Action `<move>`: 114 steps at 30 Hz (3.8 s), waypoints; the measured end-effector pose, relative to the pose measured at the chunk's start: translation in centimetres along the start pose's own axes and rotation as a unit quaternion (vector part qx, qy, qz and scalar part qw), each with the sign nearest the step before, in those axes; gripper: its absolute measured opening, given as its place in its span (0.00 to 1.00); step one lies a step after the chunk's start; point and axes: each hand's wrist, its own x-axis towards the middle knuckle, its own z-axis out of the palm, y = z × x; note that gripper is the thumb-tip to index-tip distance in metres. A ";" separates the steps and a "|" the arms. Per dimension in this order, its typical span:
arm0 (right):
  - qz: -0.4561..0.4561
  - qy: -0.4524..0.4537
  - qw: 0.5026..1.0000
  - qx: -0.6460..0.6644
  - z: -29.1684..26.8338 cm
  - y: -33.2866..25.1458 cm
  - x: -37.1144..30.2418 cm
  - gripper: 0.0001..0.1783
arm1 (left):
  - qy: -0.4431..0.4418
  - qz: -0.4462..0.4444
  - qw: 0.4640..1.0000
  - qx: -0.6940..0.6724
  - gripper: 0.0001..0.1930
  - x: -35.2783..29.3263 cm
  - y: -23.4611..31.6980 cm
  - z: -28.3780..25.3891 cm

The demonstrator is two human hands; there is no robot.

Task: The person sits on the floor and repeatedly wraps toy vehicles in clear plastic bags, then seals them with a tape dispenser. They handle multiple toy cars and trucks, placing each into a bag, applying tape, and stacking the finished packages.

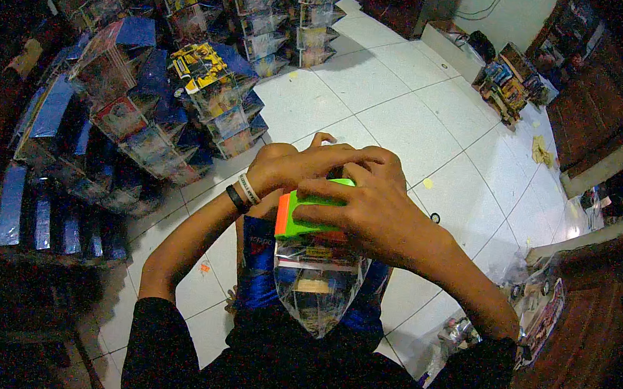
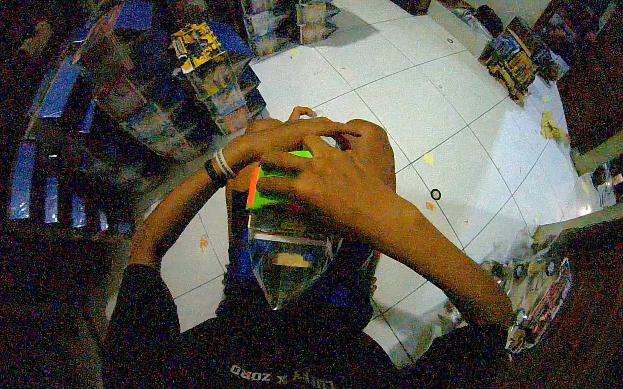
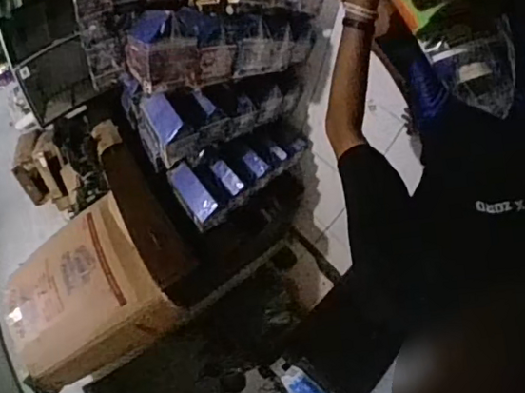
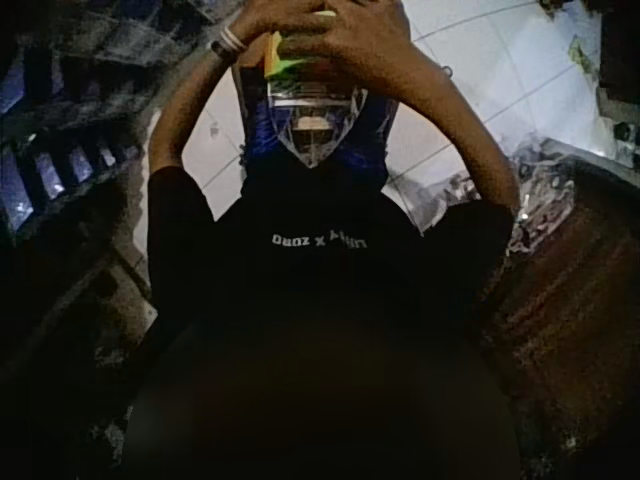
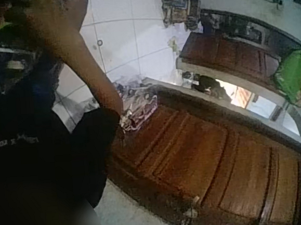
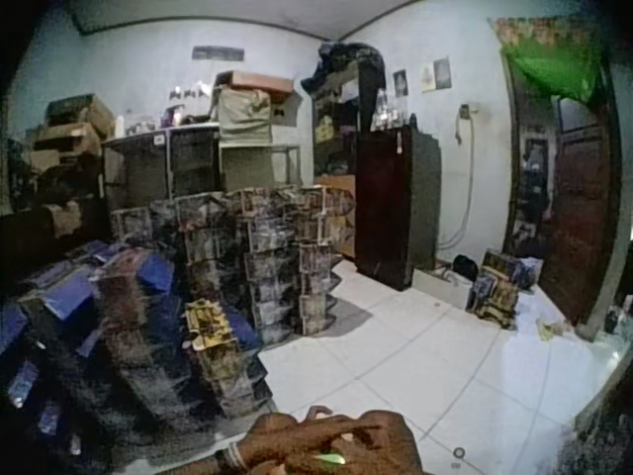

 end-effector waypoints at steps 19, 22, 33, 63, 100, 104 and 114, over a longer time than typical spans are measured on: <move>0.027 0.047 0.998 -0.032 -14.6 -1.3 -5.6 0.20 | 0.061 0.129 0.970 0.198 0.15 2.0 7.8 -4.5; -0.034 0.063 0.997 -0.034 -16.1 -2.0 -3.6 0.19 | -0.028 0.131 0.930 0.341 0.33 2.4 9.8 -5.8; -0.037 0.063 0.997 -0.004 -16.3 -2.8 -1.7 0.20 | -0.074 0.258 0.896 0.355 0.29 2.4 10.6 -6.0; -0.028 0.060 0.998 0.007 -15.6 -2.7 0.7 0.24 | -0.024 0.165 0.982 0.091 0.20 -1.3 4.3 -4.7; 0.070 0.016 0.996 0.060 -1.8 3.4 -12.9 0.30 | -0.145 0.132 0.934 0.298 0.18 1.0 12.0 -1.8; 0.152 -0.071 0.985 0.028 -1.5 2.2 -11.6 0.28 | -0.155 0.136 0.929 0.307 0.15 1.2 10.6 1.2; 0.315 -0.196 0.925 -0.081 2.5 6.8 -21.3 0.10 | -0.107 0.073 0.917 0.378 0.18 2.1 8.1 1.6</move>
